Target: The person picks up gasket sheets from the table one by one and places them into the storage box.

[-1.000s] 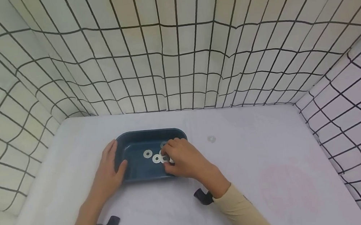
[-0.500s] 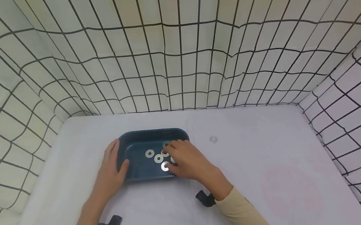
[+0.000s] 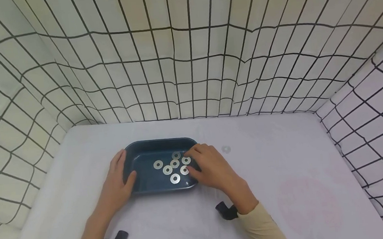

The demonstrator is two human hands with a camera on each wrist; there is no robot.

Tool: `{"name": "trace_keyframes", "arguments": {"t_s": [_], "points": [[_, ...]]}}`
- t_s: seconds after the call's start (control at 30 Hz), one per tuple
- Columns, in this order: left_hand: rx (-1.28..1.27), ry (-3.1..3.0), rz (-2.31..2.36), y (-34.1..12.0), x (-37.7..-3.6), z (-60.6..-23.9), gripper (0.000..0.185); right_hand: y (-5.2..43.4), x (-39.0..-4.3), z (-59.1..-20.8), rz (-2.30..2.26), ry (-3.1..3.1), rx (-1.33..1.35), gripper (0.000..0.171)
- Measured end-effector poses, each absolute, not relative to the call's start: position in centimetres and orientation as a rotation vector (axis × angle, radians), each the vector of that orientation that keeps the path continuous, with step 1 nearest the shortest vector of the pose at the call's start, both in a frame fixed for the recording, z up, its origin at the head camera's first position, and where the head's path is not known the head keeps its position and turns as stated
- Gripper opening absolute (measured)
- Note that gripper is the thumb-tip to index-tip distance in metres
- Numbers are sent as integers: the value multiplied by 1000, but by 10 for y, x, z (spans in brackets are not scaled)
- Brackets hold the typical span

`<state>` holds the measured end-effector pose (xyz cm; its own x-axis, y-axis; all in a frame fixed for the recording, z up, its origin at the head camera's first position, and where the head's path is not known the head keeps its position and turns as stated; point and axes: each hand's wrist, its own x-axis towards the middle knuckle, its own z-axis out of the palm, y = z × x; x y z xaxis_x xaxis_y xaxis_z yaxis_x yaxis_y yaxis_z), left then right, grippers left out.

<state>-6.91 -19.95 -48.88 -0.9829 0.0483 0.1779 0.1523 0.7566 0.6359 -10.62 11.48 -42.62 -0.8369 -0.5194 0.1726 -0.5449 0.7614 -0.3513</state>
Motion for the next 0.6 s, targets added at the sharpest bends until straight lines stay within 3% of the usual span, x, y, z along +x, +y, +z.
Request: {"name": "trace_keyframes", "arguments": {"t_s": [0.6], "points": [[-164,-2796,-1042,-200,-68,-488,74,155,-118,-449,821,-2827,606,27]]}}
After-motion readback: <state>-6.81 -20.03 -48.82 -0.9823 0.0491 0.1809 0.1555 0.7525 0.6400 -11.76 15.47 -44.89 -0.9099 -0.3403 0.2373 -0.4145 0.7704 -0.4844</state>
